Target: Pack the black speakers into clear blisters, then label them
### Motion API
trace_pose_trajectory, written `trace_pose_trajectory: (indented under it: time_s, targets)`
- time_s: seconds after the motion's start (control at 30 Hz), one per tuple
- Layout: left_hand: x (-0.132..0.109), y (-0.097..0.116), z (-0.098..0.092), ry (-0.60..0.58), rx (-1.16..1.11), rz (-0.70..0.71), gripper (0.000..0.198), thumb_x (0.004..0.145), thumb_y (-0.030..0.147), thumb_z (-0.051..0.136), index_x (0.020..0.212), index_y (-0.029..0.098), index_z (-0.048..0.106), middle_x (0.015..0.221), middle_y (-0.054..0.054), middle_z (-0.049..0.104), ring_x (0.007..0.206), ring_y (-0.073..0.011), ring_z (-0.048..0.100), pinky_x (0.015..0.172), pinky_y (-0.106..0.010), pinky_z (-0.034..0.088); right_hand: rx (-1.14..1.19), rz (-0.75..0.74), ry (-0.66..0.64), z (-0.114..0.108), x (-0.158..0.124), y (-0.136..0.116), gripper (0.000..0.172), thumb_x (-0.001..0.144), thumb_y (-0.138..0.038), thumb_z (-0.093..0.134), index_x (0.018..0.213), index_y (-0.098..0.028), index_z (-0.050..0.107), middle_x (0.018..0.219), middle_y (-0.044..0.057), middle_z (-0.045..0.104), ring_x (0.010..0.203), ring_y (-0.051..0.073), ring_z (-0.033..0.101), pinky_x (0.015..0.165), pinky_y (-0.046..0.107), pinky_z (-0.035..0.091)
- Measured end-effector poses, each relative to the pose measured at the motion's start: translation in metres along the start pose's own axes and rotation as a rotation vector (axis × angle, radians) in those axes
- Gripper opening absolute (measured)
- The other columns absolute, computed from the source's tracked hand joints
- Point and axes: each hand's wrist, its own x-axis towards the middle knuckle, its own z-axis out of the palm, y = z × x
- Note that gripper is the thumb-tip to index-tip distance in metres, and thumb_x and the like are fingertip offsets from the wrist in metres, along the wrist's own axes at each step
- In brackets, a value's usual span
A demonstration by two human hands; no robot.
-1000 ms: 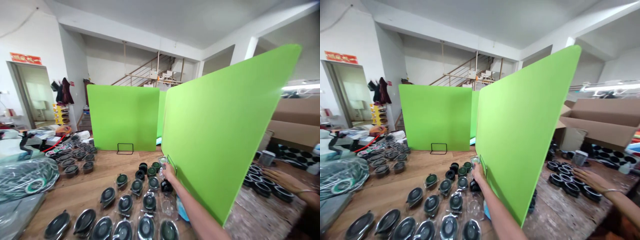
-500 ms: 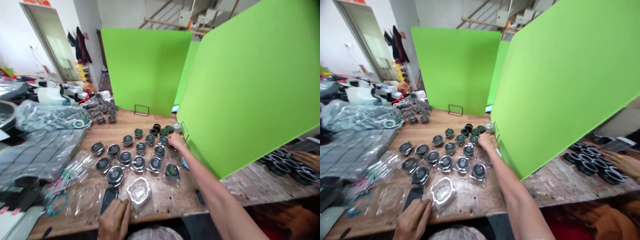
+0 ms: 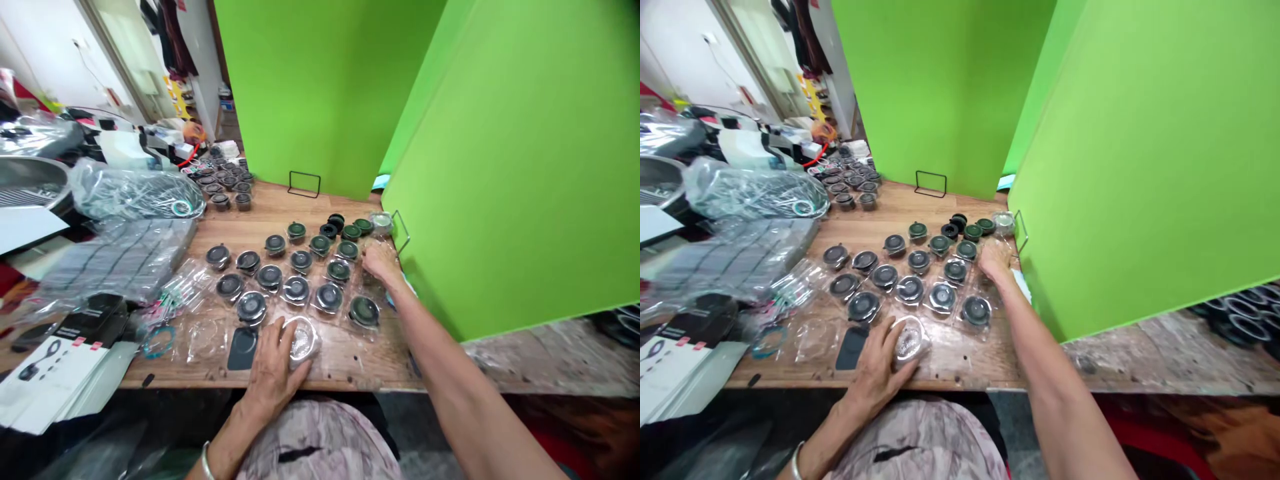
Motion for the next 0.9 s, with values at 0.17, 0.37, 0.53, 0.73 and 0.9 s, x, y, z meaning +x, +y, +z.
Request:
trace_pose_trajectory:
  time_s: [0.17, 0.37, 0.53, 0.73, 0.9]
  targets:
    - [-0.001, -0.002, 0.001, 0.023, 0.065, -0.005, 0.054, 0.078, 0.031, 0.060, 0.124, 0.010, 0.044, 0.126, -0.022, 0.044, 0.114, -0.0336, 0.045, 0.090, -0.048, 0.045, 0.207, 0.036, 0.237, -0.012, -0.005, 0.004, 0.026, 0.084, -0.017, 0.041, 0.093, -0.007, 0.063, 0.103, 0.020, 0.059, 0.104, 0.029, 0.047, 0.087, 0.043, 0.031]
    - [-0.014, -0.015, -0.012, 0.045, 0.131, 0.010, 0.053, 0.078, 0.035, 0.061, 0.122, 0.009, 0.047, 0.124, -0.022, 0.045, 0.111, -0.0338, 0.047, 0.087, -0.047, 0.047, 0.670, 0.013, 0.445, -0.050, -0.073, 0.016, 0.030, 0.090, -0.033, 0.032, 0.089, -0.015, 0.056, 0.092, 0.010, 0.057, 0.084, 0.019, 0.052, 0.073, 0.033, 0.041]
    - [-0.026, -0.016, -0.015, 0.116, 0.042, -0.057, 0.057, 0.078, 0.036, 0.063, 0.125, 0.010, 0.044, 0.125, -0.022, 0.046, 0.113, -0.0332, 0.047, 0.091, -0.048, 0.044, 1.764, -0.181, -0.445, -0.010, -0.187, 0.001, 0.032, 0.076, -0.045, 0.061, 0.065, -0.017, 0.050, 0.072, 0.000, 0.055, 0.057, 0.010, 0.051, 0.053, 0.024, 0.041]
    - [-0.031, -0.006, -0.019, 0.142, -0.041, -0.048, 0.063, 0.080, 0.031, 0.058, 0.136, 0.012, 0.034, 0.139, -0.024, 0.035, 0.126, -0.0367, 0.036, 0.099, -0.052, 0.034, 1.913, 0.330, -0.613, 0.065, -0.239, -0.021, 0.037, 0.071, -0.051, 0.064, 0.075, -0.015, 0.053, 0.065, 0.000, 0.057, 0.053, 0.011, 0.057, 0.058, 0.027, 0.047]
    - [-0.013, 0.008, -0.007, 0.163, 0.140, 0.263, 0.071, 0.069, 0.052, 0.065, 0.126, 0.013, 0.050, 0.132, -0.024, 0.046, 0.123, -0.0422, 0.038, 0.099, -0.057, 0.024, 1.247, -0.033, -0.209, 0.044, -0.223, -0.017, 0.025, 0.086, -0.037, 0.046, 0.071, -0.018, 0.052, 0.068, 0.000, 0.057, 0.064, 0.013, 0.057, 0.062, 0.026, 0.044]
